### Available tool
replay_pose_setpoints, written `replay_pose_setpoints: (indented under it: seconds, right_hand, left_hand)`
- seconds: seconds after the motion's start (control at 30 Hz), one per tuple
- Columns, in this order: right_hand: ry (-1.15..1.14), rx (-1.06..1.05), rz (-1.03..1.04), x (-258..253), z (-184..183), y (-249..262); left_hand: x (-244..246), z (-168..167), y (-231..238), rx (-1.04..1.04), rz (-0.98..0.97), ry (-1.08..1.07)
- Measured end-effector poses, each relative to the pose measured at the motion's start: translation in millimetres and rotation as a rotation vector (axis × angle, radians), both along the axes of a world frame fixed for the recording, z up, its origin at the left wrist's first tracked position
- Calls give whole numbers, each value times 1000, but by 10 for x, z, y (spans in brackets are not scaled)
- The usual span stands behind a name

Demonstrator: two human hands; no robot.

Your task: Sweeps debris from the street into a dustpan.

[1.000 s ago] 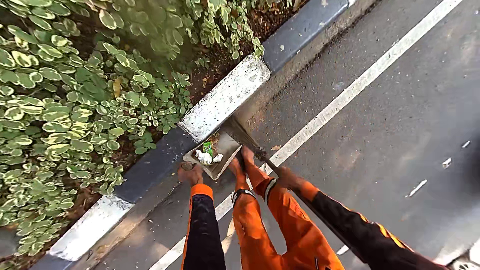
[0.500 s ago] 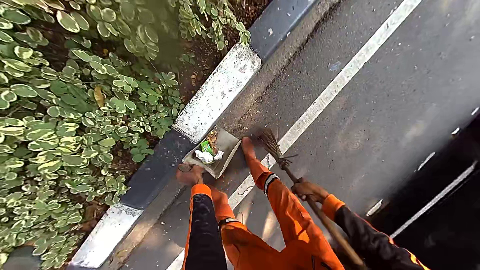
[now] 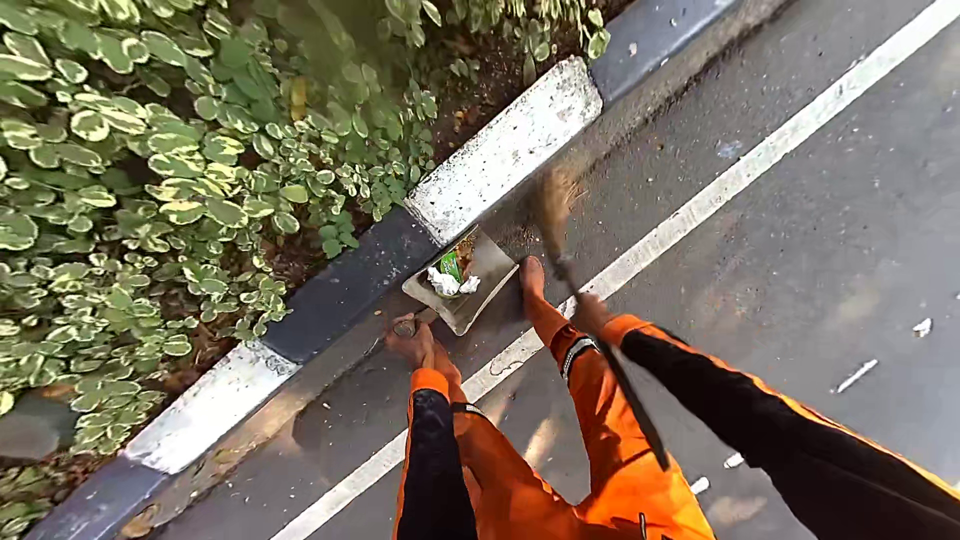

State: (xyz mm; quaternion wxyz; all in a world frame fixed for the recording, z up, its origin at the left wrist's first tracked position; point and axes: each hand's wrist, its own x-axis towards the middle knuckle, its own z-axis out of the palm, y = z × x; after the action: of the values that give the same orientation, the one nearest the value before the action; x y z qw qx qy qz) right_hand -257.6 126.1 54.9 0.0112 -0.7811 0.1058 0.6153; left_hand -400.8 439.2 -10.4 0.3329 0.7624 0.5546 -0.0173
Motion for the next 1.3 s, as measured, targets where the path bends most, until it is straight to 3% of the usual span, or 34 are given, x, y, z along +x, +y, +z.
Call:
replay_pose_setpoints:
  seconds: [0.1,0.23,0.3,0.37,0.43,0.5,0.57,0.67,0.77,0.83,0.9,0.97,1.03,1.1,1.13,1.2,1.3]
  right_hand:
    - [200,95,7,-718,552,617]
    - [412,104,-302,-1094,1475,243]
    - [271,10,-418,-1198,1711,-22]
    - [14,-133,-319,-1054,1527,-61]
    - [-145,-222,-225,-956,989,132]
    - [-146,-168,-173,-1089,369,474]
    - [-41,-46,-79,-1355,117,988]
    - [184,62,-62,-1700,682,1325]
    - [363,72,-331,-1778,1402,776]
    - [241,-2,-398,-1748,1719,336]
    - [7,-137,-273,-1386,1566,139]
    - [-144,-241,-174,-1070,1075,175]
    - [-218,-197,-139,-1166,374,370]
    - [-135,-66,-101,-1552,-103,949]
    - [-31,9,-64,-1821,-107,1323]
    - [118,119,-77,-2286,222,1902]
    - [255,190,-189,-2731,921,1790]
  left_hand:
    - [-482,74,312,49,7,-22]
    - [-1068,215,918,79,1,84]
    - [-1288,252,1127,85,-52,99]
    - [-1354,247,1305,88,-102,112]
    - [-1404,222,1406,61,-132,148]
    - [-1343,213,1419,42,-143,190]
    - [-1207,185,1422,27,-130,221]
    - [-1210,162,1448,25,-118,244]
    - [-1176,178,1438,12,-95,238]
    - [-1213,191,1428,2,-81,281]
    - [-1119,140,1455,23,-64,288]
    - [-1135,131,1442,39,-55,301]
    - [-1289,82,1497,61,-65,292]
    - [-1505,-24,1621,71,-79,189]
    - [-1668,-42,1663,63,-87,120]
    - [-1969,-13,1781,40,-102,-7]
    - [-2342,143,2053,33,-69,-68]
